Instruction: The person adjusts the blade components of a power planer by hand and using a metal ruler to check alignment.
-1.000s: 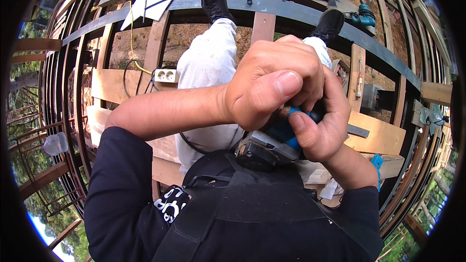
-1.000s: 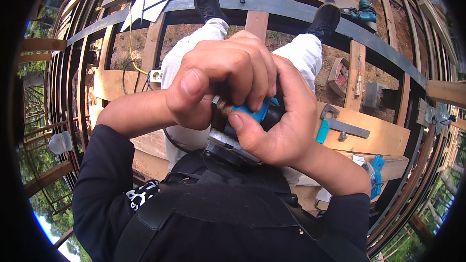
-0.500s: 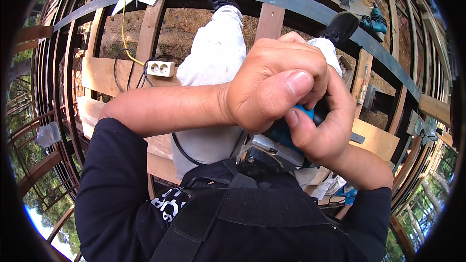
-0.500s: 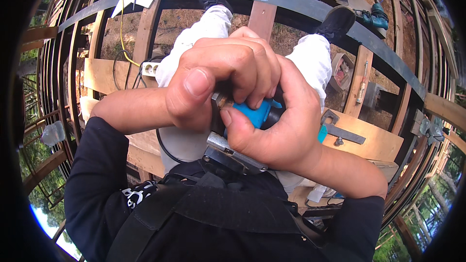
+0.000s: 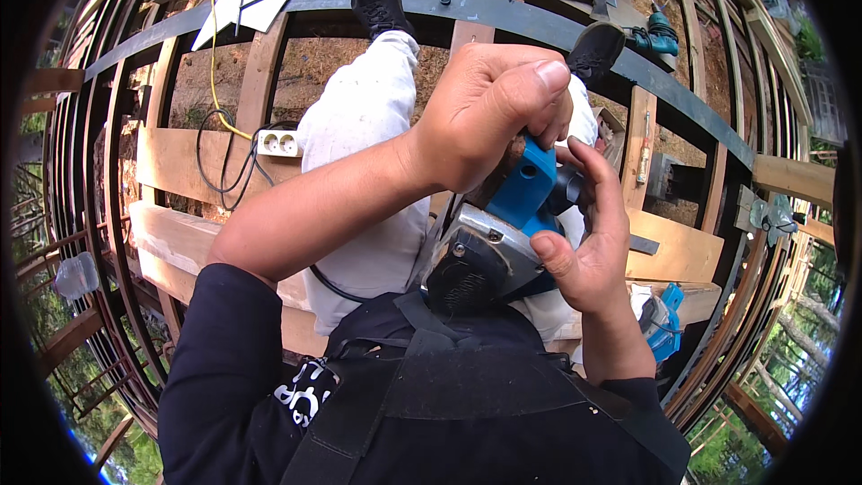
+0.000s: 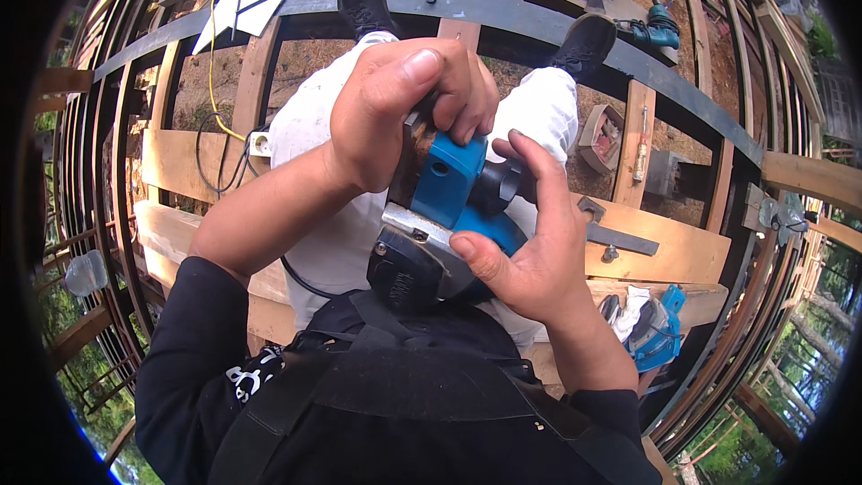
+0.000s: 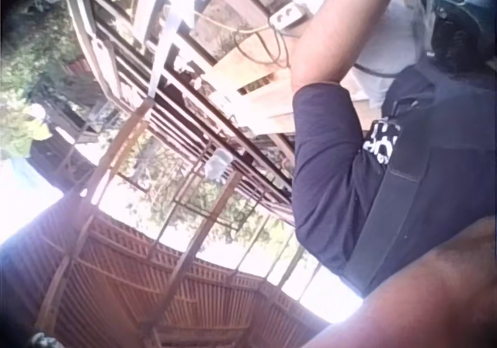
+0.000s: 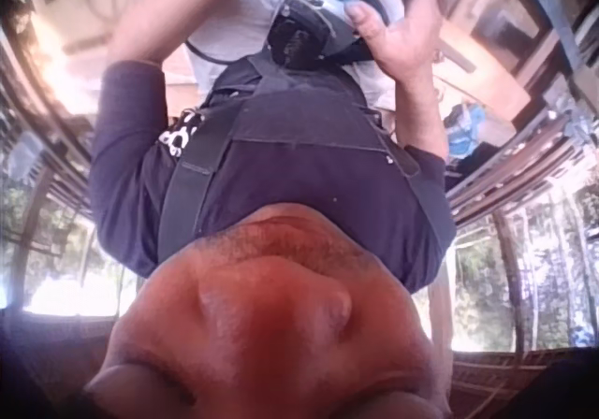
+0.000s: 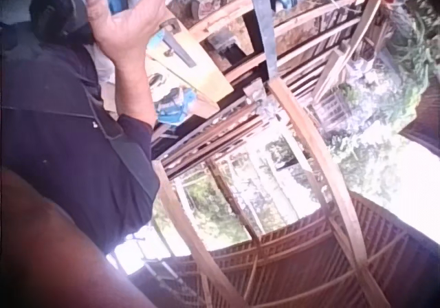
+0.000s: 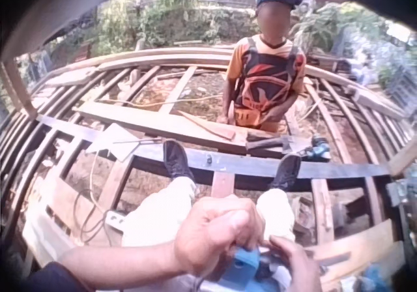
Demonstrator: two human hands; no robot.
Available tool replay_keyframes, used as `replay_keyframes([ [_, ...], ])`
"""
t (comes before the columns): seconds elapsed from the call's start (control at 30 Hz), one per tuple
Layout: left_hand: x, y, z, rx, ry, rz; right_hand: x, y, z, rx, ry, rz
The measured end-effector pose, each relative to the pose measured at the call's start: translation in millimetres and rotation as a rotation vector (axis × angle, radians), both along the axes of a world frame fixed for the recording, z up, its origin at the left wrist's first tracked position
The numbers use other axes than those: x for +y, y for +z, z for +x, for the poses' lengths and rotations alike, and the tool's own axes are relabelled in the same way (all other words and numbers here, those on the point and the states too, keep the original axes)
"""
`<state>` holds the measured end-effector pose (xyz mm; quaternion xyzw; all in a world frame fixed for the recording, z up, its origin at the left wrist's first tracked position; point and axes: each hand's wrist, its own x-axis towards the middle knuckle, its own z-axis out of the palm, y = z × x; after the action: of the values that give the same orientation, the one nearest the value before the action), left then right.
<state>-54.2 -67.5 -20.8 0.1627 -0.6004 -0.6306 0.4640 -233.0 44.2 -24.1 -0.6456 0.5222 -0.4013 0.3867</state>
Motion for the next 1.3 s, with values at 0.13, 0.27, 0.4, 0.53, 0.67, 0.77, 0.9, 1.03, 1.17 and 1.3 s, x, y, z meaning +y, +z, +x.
replay_keyframes([
  [0.13,5.6,10.5,-22.4,0.01,-0.009,0.052,42.8,-0.6,-8.0,-0.019,-0.134,0.074],
  [0.27,14.6,25.3,-48.4,-0.035,-0.033,0.112,70.7,-36.7,-16.4,-0.112,-0.211,0.1],
  [0.4,-1.6,31.4,-86.2,-0.3,0.017,0.034,60.5,-57.3,-19.2,-0.358,-0.393,0.097],
  [0.53,-31.2,27.5,-119.3,-0.507,-0.034,-0.105,42.3,-58.4,-34.2,-0.63,-0.372,0.253],
  [0.67,-34.3,26.5,-118.2,-0.595,-0.103,-0.239,38.6,-65.8,-59.4,-0.703,-0.25,0.295],
  [0.77,-27.8,25.4,-133.3,-0.614,-0.118,-0.188,35.0,-70.4,-65.4,-0.697,-0.255,0.23],
  [0.9,-28.1,22.9,-156.5,-0.747,-0.038,-0.244,18.5,-69.7,-93.7,-0.269,-0.345,-0.018],
  [1.03,-32.9,16.2,-163.1,-0.87,-0.078,-0.201,-5.3,-50.5,-121.4,-0.205,0.058,0.201],
  [1.17,-39.7,8.5,-161.8,-0.778,-0.062,-0.192,-8.4,-81.4,-96.1,-0.661,-0.043,0.164],
  [1.3,-44.3,11.2,-140.3,-0.718,-0.039,-0.034,-26.3,-115.1,-82.6,-0.573,-0.151,-0.015],
])
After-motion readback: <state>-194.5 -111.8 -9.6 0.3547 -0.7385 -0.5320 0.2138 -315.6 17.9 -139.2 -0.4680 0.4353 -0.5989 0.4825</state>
